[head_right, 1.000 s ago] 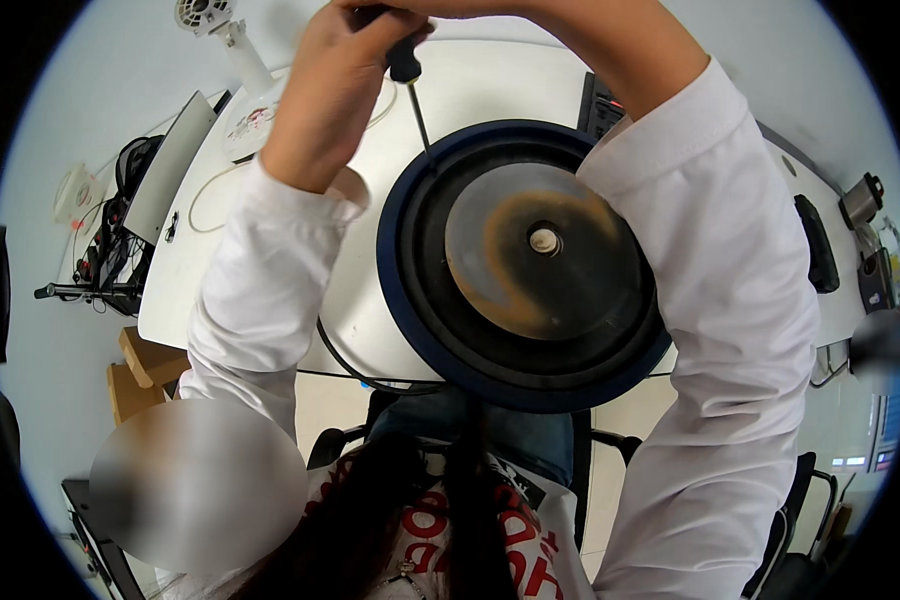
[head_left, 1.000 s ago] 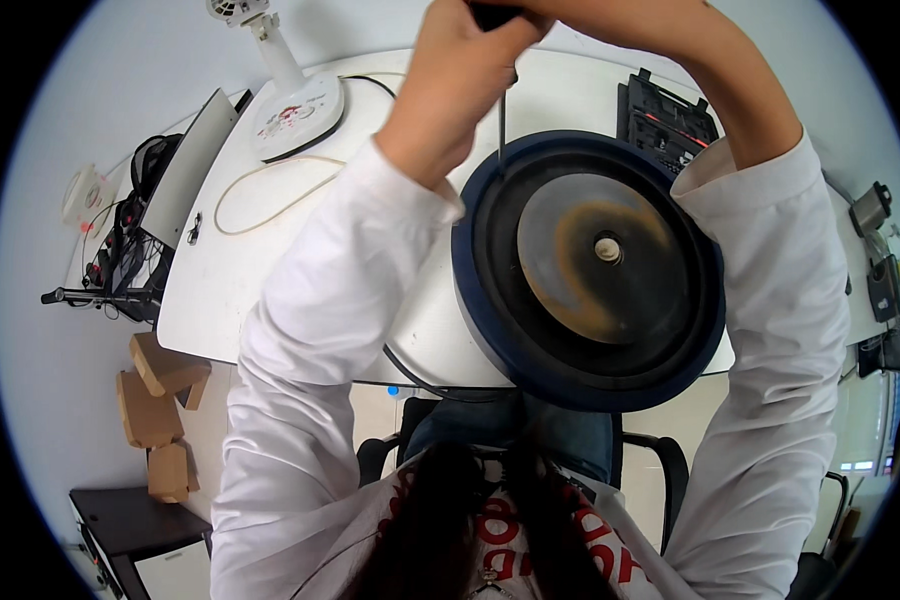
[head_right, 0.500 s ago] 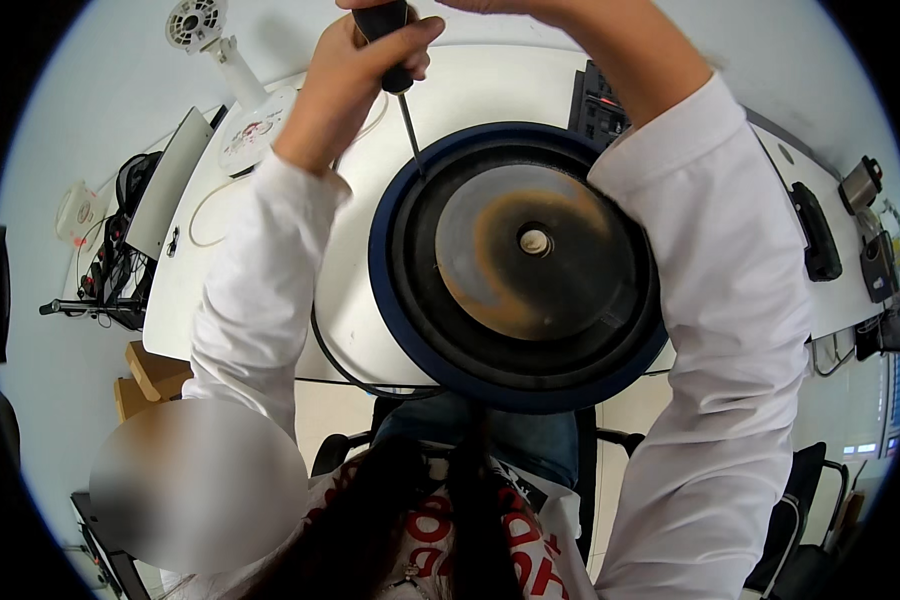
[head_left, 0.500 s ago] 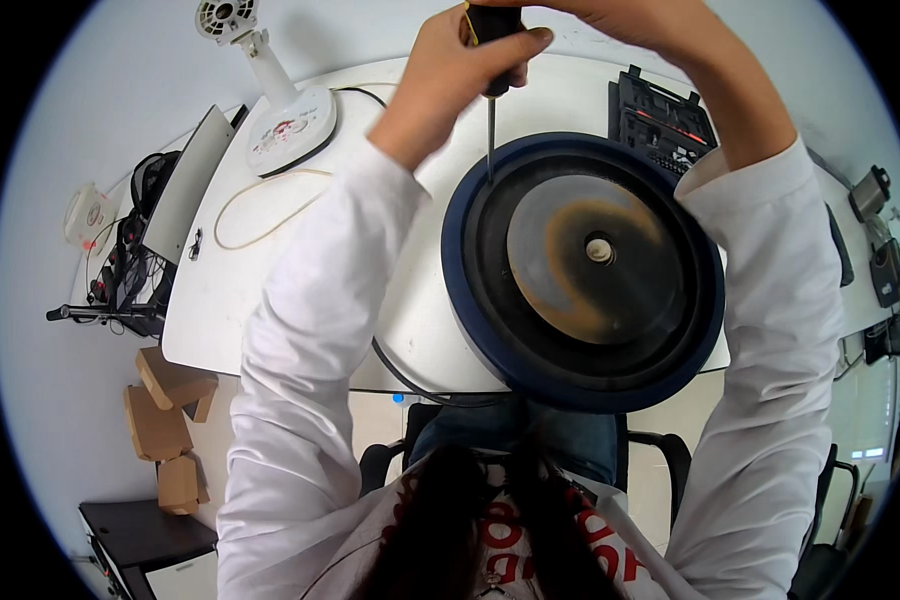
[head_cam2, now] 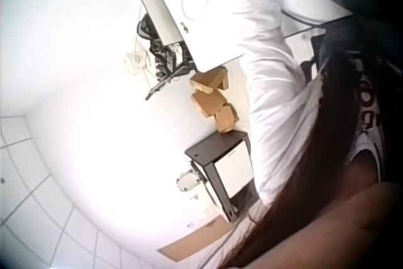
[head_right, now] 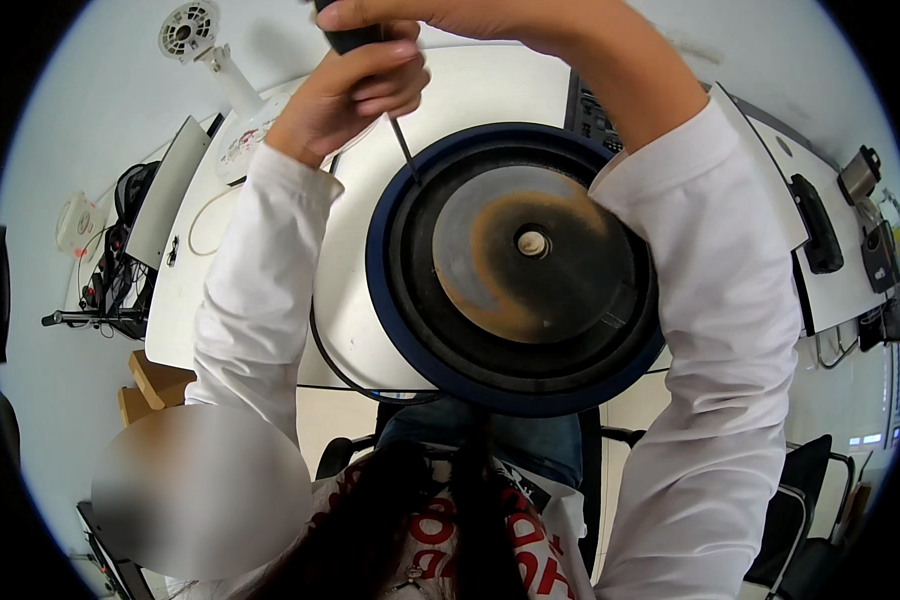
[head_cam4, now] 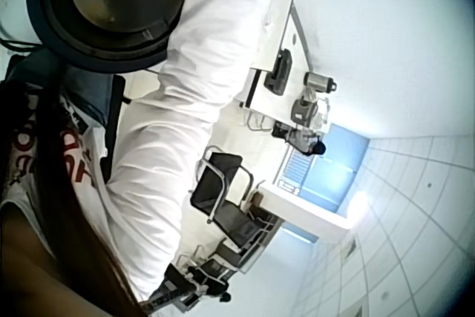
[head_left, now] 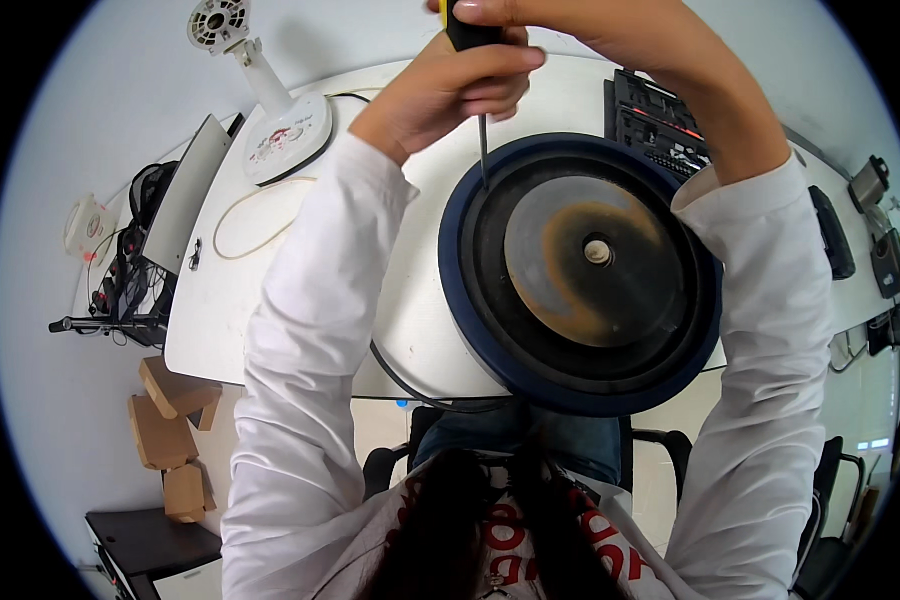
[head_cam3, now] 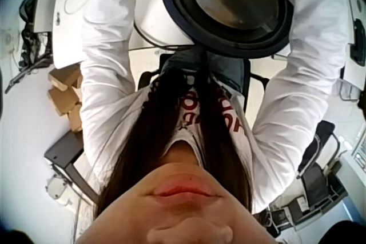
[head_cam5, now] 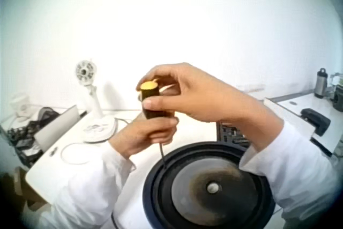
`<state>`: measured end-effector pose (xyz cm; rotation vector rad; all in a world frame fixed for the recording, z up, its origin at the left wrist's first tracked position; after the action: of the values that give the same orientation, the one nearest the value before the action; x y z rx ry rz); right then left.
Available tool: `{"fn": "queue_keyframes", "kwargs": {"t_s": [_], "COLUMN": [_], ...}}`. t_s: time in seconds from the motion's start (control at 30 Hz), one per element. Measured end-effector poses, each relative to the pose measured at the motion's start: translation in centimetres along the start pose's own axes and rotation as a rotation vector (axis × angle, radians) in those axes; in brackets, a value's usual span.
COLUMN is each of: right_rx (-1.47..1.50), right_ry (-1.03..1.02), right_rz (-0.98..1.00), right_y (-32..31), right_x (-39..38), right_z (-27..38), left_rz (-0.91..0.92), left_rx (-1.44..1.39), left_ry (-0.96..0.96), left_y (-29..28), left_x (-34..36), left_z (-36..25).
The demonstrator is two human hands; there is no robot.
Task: The person holds a large blue speaker, flips it to inspect the back, and uses a screwdriver to tighten screws around the rim. They rotate the speaker to access different screw locations and finish by placing it on the table.
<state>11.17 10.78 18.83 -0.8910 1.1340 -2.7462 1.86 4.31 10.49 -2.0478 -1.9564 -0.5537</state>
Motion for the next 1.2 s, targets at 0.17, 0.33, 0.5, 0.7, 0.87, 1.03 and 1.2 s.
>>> {"fn": "queue_keyframes", "kwargs": {"t_s": [0.17, 0.33, 0.5, 0.7, 0.87, 1.03, 1.2], "right_rx": [-0.583, -0.014, 0.187, -0.351, -0.566, -0.044, -0.273], "right_ry": [0.057, 0.178, -0.044, 0.157, -0.016, 0.146, 0.014], "right_rz": [-0.421, 0.043, 0.084, -0.403, -0.363, 0.148, -0.228], "right_y": [0.5, 1.5, 0.6, 0.6, 2.4, 1.1, 0.8], "right_x": [-0.7, -0.9, -0.9, -1.7, -1.0, -0.8, -0.8], "right_z": [-0.7, 2.0, -0.6, -1.9, -0.2, 0.9, 0.1], "left_rz": [-0.705, -0.336, 0.091, -0.490, -0.494, 0.212, -0.008], "left_rx": [0.518, 0.134, 0.024, 0.384, 0.324, -0.165, 0.028], "left_ry": [0.372, 0.067, -0.050, 0.199, 0.251, -0.032, 0.039], "left_y": [3.2, 0.1, 0.0, 1.1, 1.2, -0.6, -1.1], "left_x": [-1.4, -1.0, -0.5, -0.9, -0.1, -0.7, -0.3], "left_z": [2.3, 1.9, 1.2, 1.5, 2.7, 1.5, 1.9]}}
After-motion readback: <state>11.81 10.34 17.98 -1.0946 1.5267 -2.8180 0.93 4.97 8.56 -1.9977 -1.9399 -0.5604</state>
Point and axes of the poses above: each hand's wrist, its own x-axis towards the middle knuckle, its own y-axis out of the palm, z = x × y, the point moved 4 cm from there along x, towards the middle knuckle
